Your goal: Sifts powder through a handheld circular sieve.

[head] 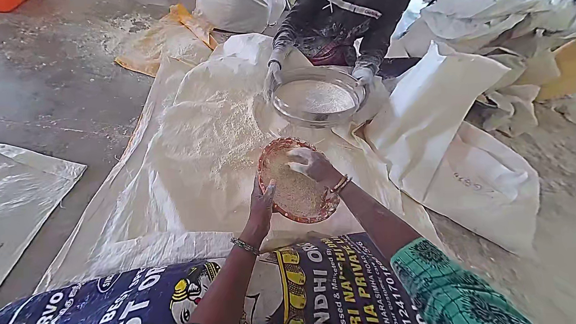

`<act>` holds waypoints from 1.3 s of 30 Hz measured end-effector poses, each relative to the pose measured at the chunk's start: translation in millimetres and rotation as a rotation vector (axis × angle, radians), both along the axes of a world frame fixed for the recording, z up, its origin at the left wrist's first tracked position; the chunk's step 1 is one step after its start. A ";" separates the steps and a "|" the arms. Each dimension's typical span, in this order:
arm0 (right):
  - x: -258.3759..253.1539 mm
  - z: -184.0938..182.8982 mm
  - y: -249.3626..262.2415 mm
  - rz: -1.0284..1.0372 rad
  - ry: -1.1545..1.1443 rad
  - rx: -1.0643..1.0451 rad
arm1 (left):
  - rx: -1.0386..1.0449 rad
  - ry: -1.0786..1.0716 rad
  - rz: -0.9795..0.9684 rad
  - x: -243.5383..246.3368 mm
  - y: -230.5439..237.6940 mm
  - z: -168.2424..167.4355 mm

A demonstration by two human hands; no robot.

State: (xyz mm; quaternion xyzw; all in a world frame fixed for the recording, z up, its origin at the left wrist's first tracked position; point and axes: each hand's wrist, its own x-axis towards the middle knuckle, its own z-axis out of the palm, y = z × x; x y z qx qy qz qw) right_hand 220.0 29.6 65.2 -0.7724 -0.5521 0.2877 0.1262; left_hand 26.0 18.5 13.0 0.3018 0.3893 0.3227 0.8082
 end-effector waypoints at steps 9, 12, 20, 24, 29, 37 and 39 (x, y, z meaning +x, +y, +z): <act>-62.5 -8.2 -41.8 0.454 -0.155 -0.104 | -0.011 0.013 -0.023 -7.6 1.4 -6.0; -26.8 4.9 -44.4 0.250 -0.241 -0.047 | -0.008 0.005 -0.008 -3.0 1.2 -3.9; -39.3 -2.7 2.1 0.083 -0.057 -0.170 | -0.048 -0.023 -0.015 -2.3 -6.0 -6.0; -72.4 2.8 -26.8 0.452 -0.080 -0.301 | -0.099 -0.009 0.035 -4.6 -4.4 -11.1; -30.2 18.0 -41.7 0.552 -0.292 -0.398 | -0.094 0.003 0.073 2.8 -0.7 -9.8; -8.9 10.6 20.1 0.441 -0.458 -0.326 | -0.084 -0.007 0.026 -1.6 -8.6 -10.3; -1.6 5.6 20.9 0.331 -0.473 -0.439 | -0.108 0.003 0.064 -1.0 -6.9 -10.1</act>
